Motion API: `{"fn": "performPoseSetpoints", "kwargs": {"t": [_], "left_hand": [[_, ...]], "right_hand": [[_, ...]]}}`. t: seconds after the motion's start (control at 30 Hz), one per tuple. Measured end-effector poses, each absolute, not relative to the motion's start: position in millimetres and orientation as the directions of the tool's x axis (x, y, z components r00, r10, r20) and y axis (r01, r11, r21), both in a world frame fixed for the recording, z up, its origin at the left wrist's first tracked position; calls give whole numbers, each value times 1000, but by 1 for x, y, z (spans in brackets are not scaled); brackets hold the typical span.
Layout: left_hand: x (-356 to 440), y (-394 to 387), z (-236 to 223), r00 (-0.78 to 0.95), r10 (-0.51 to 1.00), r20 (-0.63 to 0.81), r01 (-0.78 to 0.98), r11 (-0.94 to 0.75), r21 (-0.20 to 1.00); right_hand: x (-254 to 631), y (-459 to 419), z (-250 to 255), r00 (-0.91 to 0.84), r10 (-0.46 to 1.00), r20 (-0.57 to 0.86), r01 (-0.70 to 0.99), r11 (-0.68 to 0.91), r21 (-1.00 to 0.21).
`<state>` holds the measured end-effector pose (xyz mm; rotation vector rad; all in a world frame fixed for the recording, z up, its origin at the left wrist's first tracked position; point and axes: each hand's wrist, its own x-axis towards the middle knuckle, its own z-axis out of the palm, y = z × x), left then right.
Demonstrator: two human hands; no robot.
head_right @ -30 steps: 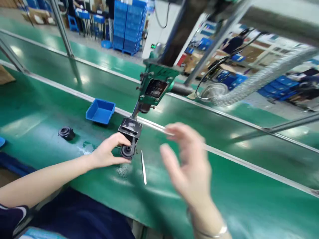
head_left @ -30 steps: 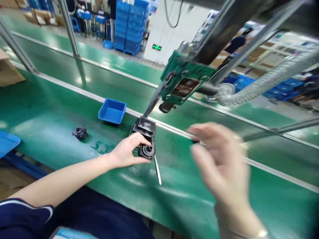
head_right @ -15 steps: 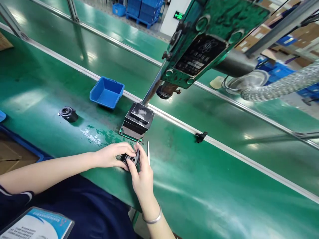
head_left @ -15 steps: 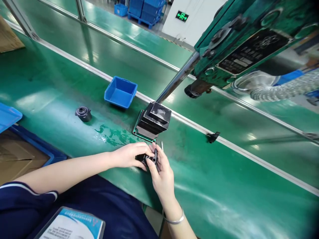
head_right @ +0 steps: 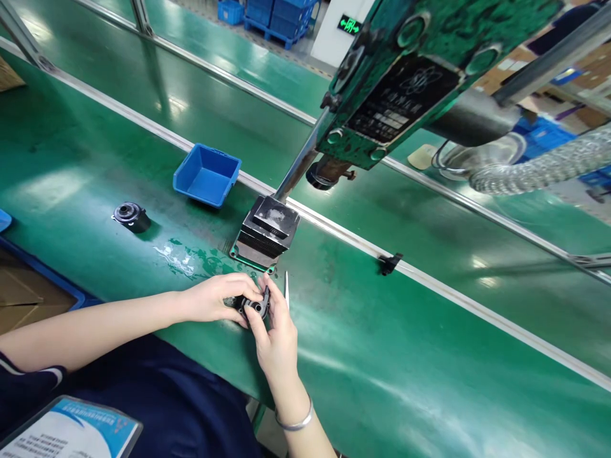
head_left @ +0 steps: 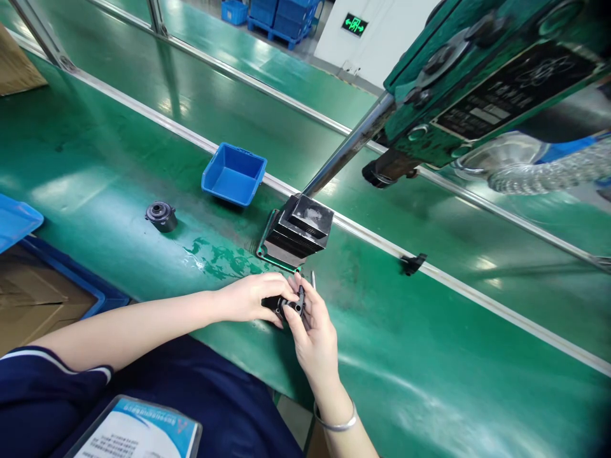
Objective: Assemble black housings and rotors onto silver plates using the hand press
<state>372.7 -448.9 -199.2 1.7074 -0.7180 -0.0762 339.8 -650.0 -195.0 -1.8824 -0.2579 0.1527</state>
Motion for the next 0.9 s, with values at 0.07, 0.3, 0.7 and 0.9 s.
{"fn": "performPoseSetpoints", "kwargs": {"t": [0.07, 0.3, 0.7, 0.9], "left_hand": [[373, -449, -200, 802, -496, 334, -428, -87, 900], [373, -449, -201, 795, -485, 364, -452, -76, 889], [373, -451, -203, 811, -476, 340, -423, -78, 903], [374, -449, -201, 790, -486, 374, -466, -79, 881]], "right_hand": [[340, -650, -195, 967, 253, 21, 100, -307, -947], [343, -650, -193, 964, 265, 31, 115, -309, -944], [344, -650, -193, 962, 266, 67, 151, -310, -939], [344, -652, -194, 959, 275, 59, 149, -316, -937]]}}
